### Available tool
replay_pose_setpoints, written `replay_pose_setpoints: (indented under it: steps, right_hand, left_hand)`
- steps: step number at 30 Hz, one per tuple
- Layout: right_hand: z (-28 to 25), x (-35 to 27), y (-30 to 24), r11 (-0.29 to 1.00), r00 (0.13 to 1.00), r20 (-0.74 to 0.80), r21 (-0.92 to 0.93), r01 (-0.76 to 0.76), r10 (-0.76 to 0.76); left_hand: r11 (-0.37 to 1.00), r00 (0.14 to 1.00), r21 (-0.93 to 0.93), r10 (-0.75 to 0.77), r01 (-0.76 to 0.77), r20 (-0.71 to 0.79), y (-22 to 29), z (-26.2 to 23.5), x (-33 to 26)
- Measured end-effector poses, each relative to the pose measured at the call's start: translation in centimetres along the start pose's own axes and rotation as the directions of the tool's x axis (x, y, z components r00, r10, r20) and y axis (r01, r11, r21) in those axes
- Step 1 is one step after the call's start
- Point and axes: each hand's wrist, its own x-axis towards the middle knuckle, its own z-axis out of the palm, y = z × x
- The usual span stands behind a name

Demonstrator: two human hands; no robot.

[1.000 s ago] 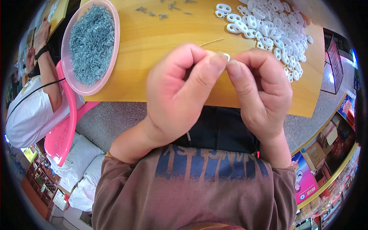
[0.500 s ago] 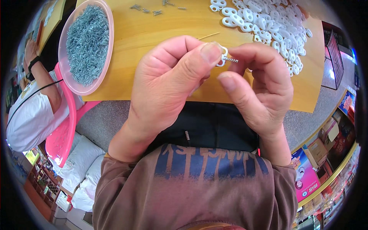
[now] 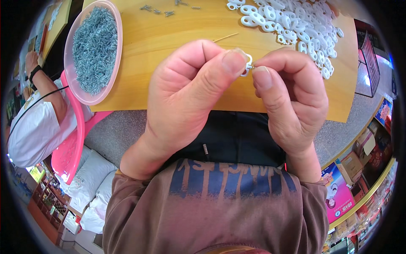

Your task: Assembling small hardware components by inserting metal pins and springs into plastic housings at a workbench.

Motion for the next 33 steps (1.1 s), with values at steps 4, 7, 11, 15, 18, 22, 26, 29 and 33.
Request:
replay_pose_setpoints:
  steps: [4, 7, 11, 15, 18, 22, 26, 29, 33]
  right_hand:
    - [0.3, -0.3, 0.0, 0.995, 0.996, -0.032, 0.055, -0.087, 0.089]
    - [0.6, -0.4, 0.1, 0.989, 0.993, -0.043, 0.102, -0.104, 0.109]
    - [0.6, -0.5, 0.4, 0.989, 0.991, -0.033, 0.079, -0.128, 0.131]
    - [0.7, -0.4, 0.4, 0.988, 0.989, -0.046, 0.069, -0.137, 0.140]
    - [0.6, -0.2, 0.2, 0.980, 0.993, -0.029, 0.170, -0.104, 0.110]
    - [-0.1, -0.2, 0.0, 0.987, 0.995, -0.008, 0.125, -0.099, 0.101]
    - [-0.8, -0.2, 0.2, 0.997, 0.998, -0.019, 0.042, -0.067, 0.067]
    - [-1.2, -0.2, 0.2, 0.999, 0.999, -0.034, -0.031, -0.010, 0.009]
    - [-2.5, -0.4, 0.5, 0.992, 0.998, -0.063, -0.121, -0.037, 0.030]
  left_hand:
    - [0.998, 0.999, 0.040, 0.050, -0.051, 0.011, -0.5, -0.1, -0.2]
    - [0.996, 0.997, 0.045, 0.075, -0.075, 0.002, -0.9, 0.0, -0.4]
    - [0.995, 0.997, 0.054, 0.080, -0.081, 0.010, -1.0, -0.5, -0.3]
    - [1.000, 1.000, 0.023, 0.020, -0.020, 0.011, -0.7, -0.6, -0.2]
    - [0.993, 0.998, -0.096, -0.069, 0.069, 0.003, -0.2, -0.6, 0.1]
    - [0.959, 0.986, -0.225, -0.165, 0.169, 0.038, 0.2, -0.8, 0.4]
    - [0.899, 0.970, -0.366, -0.213, 0.241, 0.116, -0.1, -0.7, 0.6]
    - [0.876, 0.950, -0.391, -0.202, 0.284, 0.237, -0.5, -1.2, 0.8]
    - [0.912, 0.952, -0.315, -0.195, 0.264, 0.235, -0.4, -1.1, 0.8]
